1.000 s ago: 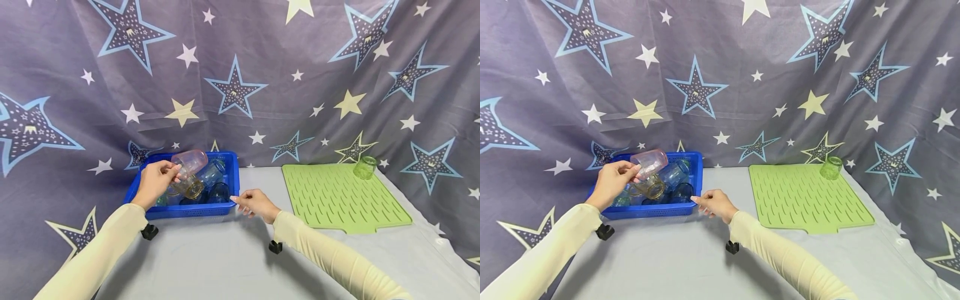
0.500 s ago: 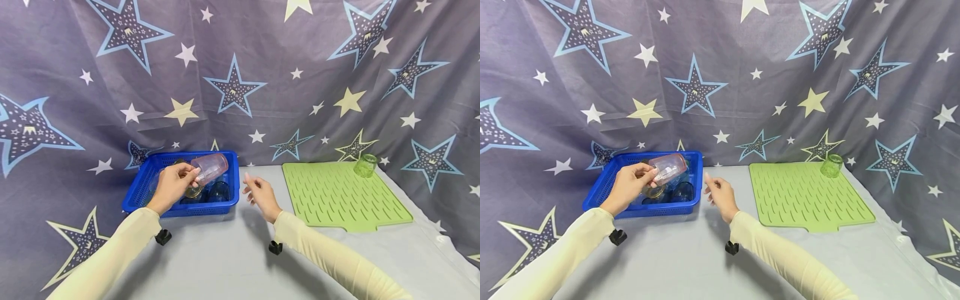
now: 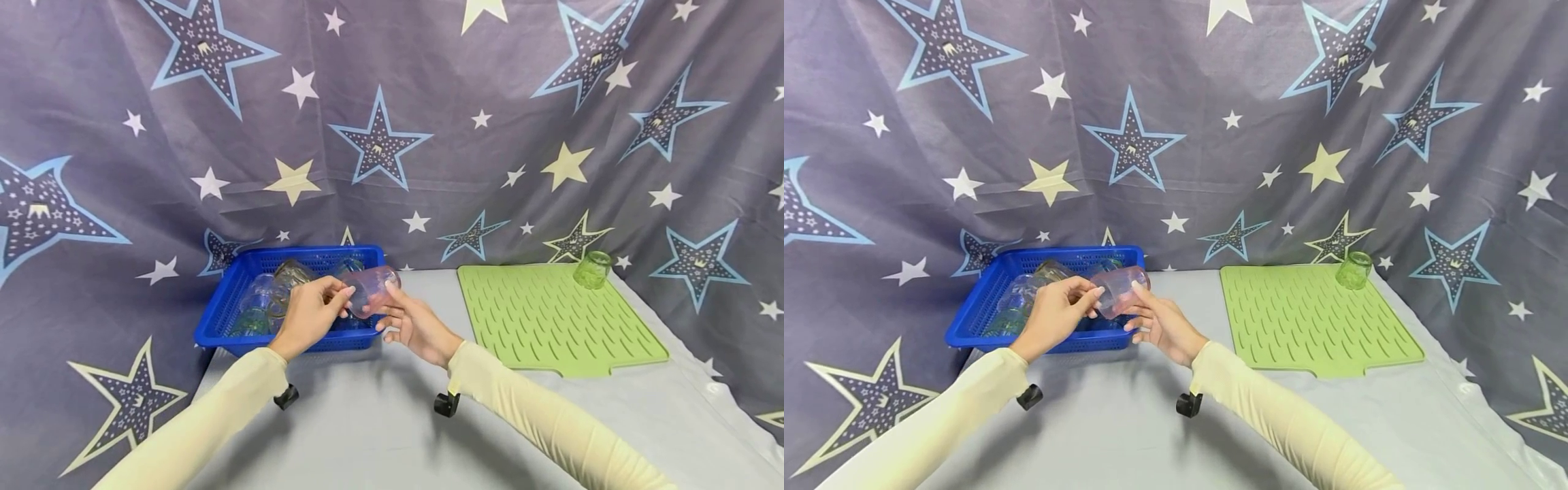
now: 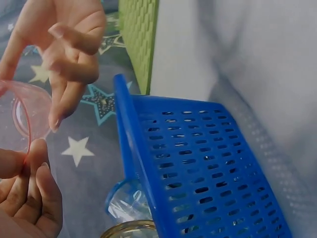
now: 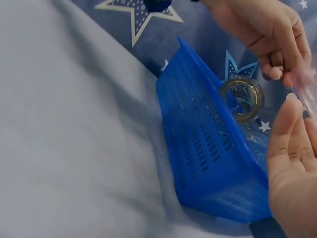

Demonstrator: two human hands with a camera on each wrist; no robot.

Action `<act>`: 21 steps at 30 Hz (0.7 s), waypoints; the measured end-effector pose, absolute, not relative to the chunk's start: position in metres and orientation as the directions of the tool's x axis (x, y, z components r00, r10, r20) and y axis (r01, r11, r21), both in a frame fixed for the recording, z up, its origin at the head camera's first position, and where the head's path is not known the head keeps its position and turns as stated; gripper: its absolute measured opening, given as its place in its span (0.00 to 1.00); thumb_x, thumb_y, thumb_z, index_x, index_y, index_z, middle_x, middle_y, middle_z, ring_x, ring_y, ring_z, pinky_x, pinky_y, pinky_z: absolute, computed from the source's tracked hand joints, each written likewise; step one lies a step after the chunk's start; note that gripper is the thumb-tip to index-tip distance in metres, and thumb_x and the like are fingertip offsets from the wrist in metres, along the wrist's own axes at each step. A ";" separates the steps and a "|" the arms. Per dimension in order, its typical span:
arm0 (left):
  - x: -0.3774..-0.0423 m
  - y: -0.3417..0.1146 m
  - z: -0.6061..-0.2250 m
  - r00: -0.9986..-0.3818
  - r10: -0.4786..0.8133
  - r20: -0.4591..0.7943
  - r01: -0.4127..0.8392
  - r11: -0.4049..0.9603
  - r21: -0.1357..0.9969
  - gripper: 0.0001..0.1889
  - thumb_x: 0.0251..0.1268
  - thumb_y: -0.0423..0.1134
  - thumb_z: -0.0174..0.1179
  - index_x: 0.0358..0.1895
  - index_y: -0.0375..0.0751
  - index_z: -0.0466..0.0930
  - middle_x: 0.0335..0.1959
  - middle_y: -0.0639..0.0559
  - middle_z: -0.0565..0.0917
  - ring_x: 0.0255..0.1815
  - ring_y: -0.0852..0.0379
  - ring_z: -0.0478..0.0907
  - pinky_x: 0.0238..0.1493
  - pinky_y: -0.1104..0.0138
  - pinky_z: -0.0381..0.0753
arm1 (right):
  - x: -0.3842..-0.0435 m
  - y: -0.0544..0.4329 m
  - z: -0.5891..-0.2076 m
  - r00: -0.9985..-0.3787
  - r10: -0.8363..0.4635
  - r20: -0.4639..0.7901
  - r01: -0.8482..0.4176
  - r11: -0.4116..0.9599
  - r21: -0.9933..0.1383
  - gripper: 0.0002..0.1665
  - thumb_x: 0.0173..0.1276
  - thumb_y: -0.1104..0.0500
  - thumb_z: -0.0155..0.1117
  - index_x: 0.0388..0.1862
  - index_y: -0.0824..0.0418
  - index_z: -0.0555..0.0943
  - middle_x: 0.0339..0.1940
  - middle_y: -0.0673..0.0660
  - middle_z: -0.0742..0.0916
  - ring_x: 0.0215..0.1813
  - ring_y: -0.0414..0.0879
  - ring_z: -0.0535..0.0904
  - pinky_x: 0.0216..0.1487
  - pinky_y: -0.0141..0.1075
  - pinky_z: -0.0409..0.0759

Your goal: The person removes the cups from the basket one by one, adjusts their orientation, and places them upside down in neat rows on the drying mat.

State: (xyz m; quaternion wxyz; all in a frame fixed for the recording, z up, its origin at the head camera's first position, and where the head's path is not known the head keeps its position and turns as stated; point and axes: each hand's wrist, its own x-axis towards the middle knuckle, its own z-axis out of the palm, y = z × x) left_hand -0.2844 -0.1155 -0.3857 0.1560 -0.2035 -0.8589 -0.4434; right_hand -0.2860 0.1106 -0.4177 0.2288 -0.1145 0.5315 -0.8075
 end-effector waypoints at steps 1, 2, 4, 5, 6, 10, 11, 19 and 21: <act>-0.285 -0.114 -0.387 -0.865 0.219 0.452 0.496 0.518 0.697 0.08 0.76 0.42 0.63 0.42 0.40 0.86 0.27 0.54 0.87 0.25 0.52 0.86 0.20 0.64 0.77 | -0.286 0.111 -0.419 -0.871 -0.487 -0.062 0.257 -0.343 -0.904 0.36 0.76 0.33 0.56 0.62 0.63 0.77 0.56 0.58 0.85 0.41 0.45 0.80 0.38 0.34 0.78; -0.285 -0.112 -0.388 -0.861 0.228 0.455 0.504 0.512 0.696 0.08 0.76 0.41 0.63 0.42 0.40 0.86 0.27 0.54 0.87 0.25 0.52 0.86 0.20 0.64 0.77 | -0.285 0.111 -0.419 -0.874 -0.480 -0.067 0.264 -0.355 -0.897 0.36 0.77 0.34 0.56 0.63 0.63 0.76 0.57 0.57 0.85 0.43 0.45 0.79 0.39 0.34 0.78; -0.286 -0.110 -0.392 -0.852 0.250 0.461 0.520 0.509 0.686 0.08 0.76 0.42 0.62 0.42 0.41 0.87 0.27 0.54 0.87 0.24 0.53 0.85 0.20 0.64 0.77 | -0.285 0.112 -0.421 -0.884 -0.460 -0.082 0.277 -0.375 -0.885 0.36 0.76 0.34 0.57 0.64 0.62 0.74 0.55 0.56 0.86 0.44 0.45 0.79 0.40 0.34 0.78; -0.286 -0.108 -0.394 -0.848 0.260 0.462 0.527 0.507 0.681 0.08 0.76 0.42 0.63 0.43 0.42 0.87 0.28 0.53 0.88 0.25 0.54 0.85 0.21 0.64 0.77 | -0.285 0.113 -0.422 -0.890 -0.448 -0.084 0.274 -0.379 -0.884 0.35 0.76 0.34 0.58 0.64 0.61 0.73 0.53 0.55 0.86 0.45 0.45 0.78 0.40 0.33 0.77; -0.286 -0.108 -0.395 -0.845 0.269 0.462 0.532 0.509 0.676 0.08 0.76 0.42 0.63 0.44 0.43 0.87 0.29 0.53 0.88 0.25 0.54 0.85 0.21 0.64 0.77 | -0.285 0.115 -0.423 -0.895 -0.438 -0.084 0.271 -0.385 -0.882 0.34 0.76 0.35 0.58 0.63 0.60 0.72 0.51 0.54 0.86 0.44 0.44 0.78 0.39 0.33 0.77; -0.288 -0.104 -0.401 -0.825 0.331 0.458 0.562 0.561 0.608 0.09 0.74 0.43 0.65 0.46 0.42 0.88 0.33 0.53 0.88 0.28 0.59 0.84 0.28 0.65 0.81 | -0.289 0.122 -0.422 -0.910 -0.412 -0.045 0.224 -0.397 -0.890 0.29 0.75 0.39 0.60 0.61 0.59 0.73 0.43 0.51 0.85 0.42 0.42 0.78 0.37 0.33 0.77; -0.289 -0.102 -0.403 -0.810 0.363 0.460 0.582 0.583 0.566 0.08 0.73 0.42 0.66 0.45 0.42 0.88 0.34 0.53 0.88 0.29 0.60 0.83 0.30 0.65 0.81 | -0.290 0.125 -0.422 -0.914 -0.404 -0.031 0.205 -0.395 -0.895 0.28 0.76 0.40 0.59 0.60 0.59 0.73 0.42 0.51 0.84 0.41 0.42 0.78 0.36 0.33 0.77; -0.293 -0.099 -0.418 -0.626 0.623 0.469 0.737 0.669 0.094 0.05 0.66 0.41 0.72 0.36 0.45 0.90 0.30 0.56 0.84 0.31 0.56 0.80 0.37 0.59 0.82 | -0.304 0.151 -0.428 -0.952 -0.305 -0.011 0.113 -0.318 -0.941 0.24 0.77 0.48 0.62 0.61 0.61 0.75 0.41 0.53 0.85 0.40 0.44 0.79 0.33 0.33 0.79; -0.294 -0.097 -0.420 -0.622 0.638 0.454 0.740 0.669 0.073 0.05 0.66 0.42 0.72 0.35 0.46 0.91 0.28 0.56 0.83 0.29 0.56 0.79 0.35 0.60 0.81 | -0.307 0.158 -0.432 -0.962 -0.271 -0.019 0.100 -0.290 -0.952 0.24 0.76 0.49 0.63 0.63 0.62 0.75 0.42 0.53 0.85 0.40 0.44 0.79 0.33 0.33 0.79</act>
